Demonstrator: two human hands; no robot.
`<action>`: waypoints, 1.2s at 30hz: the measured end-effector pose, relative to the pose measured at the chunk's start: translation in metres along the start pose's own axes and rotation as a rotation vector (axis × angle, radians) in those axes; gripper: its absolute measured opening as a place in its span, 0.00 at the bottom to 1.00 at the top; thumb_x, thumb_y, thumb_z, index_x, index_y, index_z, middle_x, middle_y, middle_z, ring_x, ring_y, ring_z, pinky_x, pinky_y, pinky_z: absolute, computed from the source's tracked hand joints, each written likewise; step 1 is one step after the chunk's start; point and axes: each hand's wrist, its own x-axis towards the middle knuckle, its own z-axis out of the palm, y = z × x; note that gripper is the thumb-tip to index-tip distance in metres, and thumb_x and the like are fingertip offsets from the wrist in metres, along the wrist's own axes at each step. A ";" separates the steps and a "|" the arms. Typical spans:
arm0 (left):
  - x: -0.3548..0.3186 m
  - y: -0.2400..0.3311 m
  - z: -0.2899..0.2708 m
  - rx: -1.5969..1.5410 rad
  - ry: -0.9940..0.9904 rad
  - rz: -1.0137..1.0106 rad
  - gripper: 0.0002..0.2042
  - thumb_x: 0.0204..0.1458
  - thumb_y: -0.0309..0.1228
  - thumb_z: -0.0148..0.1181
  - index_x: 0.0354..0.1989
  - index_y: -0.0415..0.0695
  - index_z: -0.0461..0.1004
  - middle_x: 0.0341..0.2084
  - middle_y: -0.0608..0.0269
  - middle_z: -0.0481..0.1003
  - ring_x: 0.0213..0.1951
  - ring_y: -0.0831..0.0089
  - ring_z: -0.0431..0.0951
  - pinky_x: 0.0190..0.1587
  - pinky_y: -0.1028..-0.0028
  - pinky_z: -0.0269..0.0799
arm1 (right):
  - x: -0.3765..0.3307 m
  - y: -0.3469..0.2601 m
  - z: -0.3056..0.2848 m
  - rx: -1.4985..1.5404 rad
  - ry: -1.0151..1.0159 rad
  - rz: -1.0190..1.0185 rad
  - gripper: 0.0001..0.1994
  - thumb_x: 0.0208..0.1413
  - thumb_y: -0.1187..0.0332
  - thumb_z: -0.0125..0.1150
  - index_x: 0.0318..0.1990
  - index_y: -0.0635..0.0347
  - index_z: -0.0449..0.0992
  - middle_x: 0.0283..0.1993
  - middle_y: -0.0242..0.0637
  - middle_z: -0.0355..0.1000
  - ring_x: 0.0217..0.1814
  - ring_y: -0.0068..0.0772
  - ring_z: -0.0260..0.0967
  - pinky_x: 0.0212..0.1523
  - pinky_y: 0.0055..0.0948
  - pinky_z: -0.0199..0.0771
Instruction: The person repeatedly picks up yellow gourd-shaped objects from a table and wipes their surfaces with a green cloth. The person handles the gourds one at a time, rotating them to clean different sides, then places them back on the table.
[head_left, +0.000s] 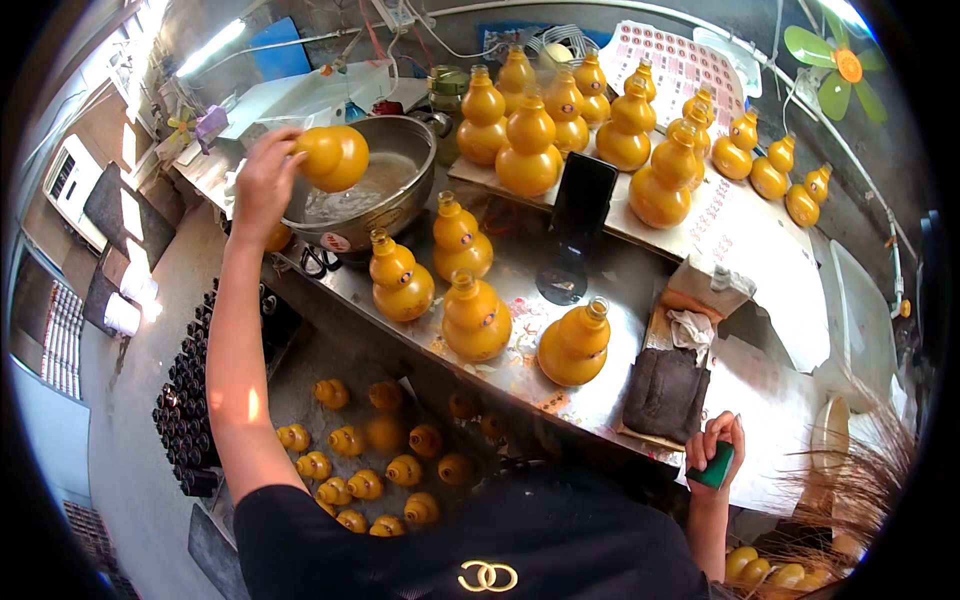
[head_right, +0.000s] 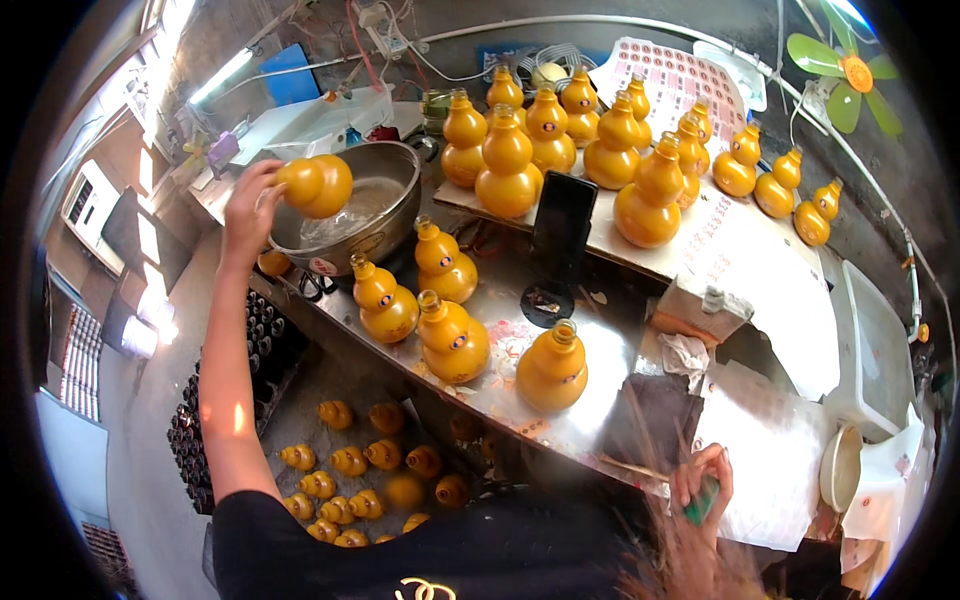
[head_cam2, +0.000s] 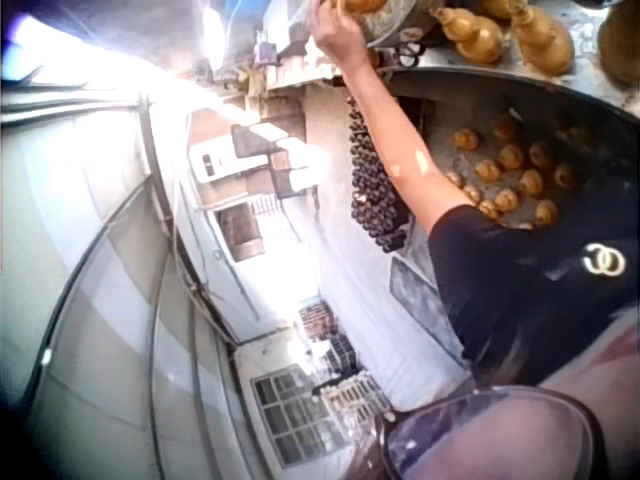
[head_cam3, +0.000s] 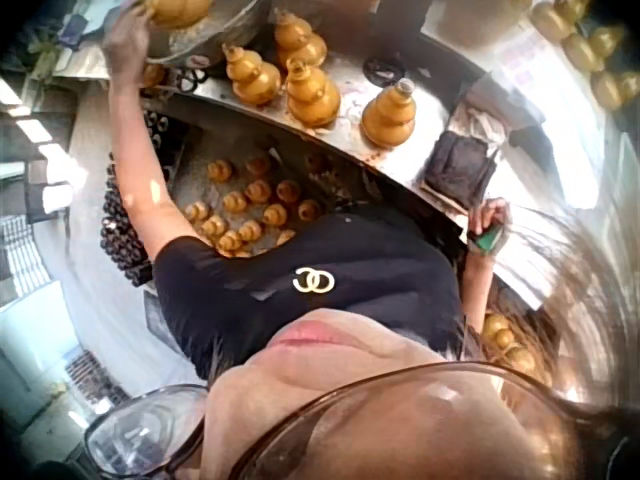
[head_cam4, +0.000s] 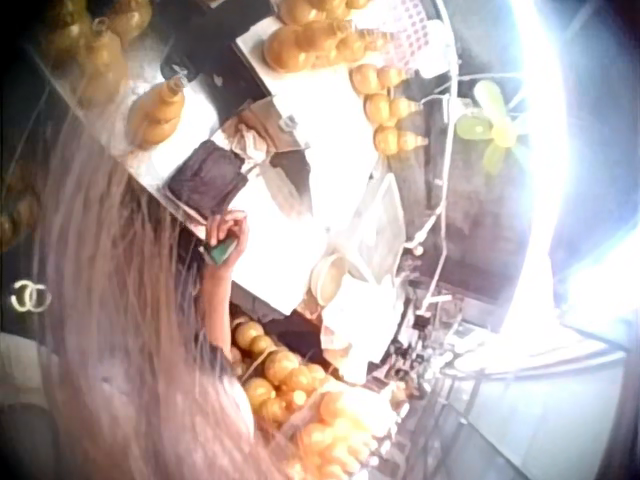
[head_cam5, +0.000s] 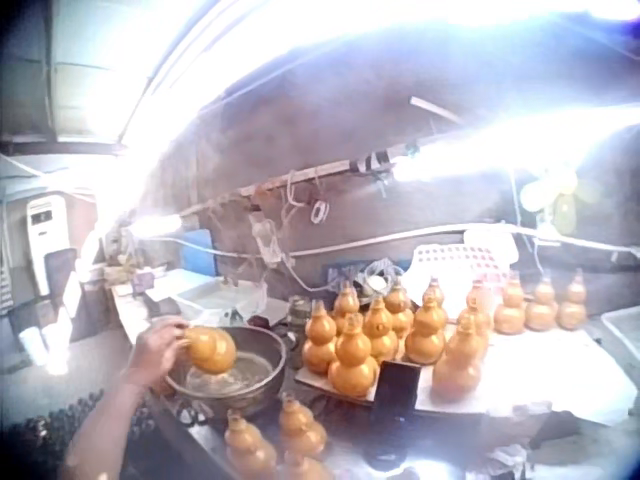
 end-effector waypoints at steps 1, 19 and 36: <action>0.006 -0.005 0.019 0.011 -0.082 0.052 0.07 0.49 0.22 0.59 0.37 0.38 0.73 0.44 0.59 0.75 0.46 0.60 0.75 0.49 0.68 0.71 | -0.005 -0.004 -0.006 -0.010 0.017 -0.042 0.19 0.68 0.59 0.34 0.30 0.62 0.65 0.13 0.31 0.55 0.08 0.24 0.51 0.10 0.24 0.52; 0.004 -0.036 0.105 0.137 -0.789 0.276 0.10 0.51 0.24 0.49 0.39 0.38 0.75 0.47 0.58 0.71 0.49 0.57 0.72 0.50 0.67 0.69 | -0.002 -0.019 -0.046 0.060 0.093 -0.050 0.20 0.68 0.59 0.33 0.31 0.63 0.66 0.14 0.32 0.56 0.08 0.26 0.52 0.11 0.24 0.54; -0.024 -0.115 0.110 0.263 -0.620 0.120 0.11 0.48 0.32 0.57 0.37 0.39 0.76 0.39 0.49 0.74 0.43 0.50 0.74 0.46 0.59 0.69 | 0.004 -0.015 -0.047 0.020 0.215 0.072 0.14 0.64 0.60 0.43 0.30 0.57 0.66 0.12 0.30 0.56 0.08 0.27 0.55 0.14 0.25 0.56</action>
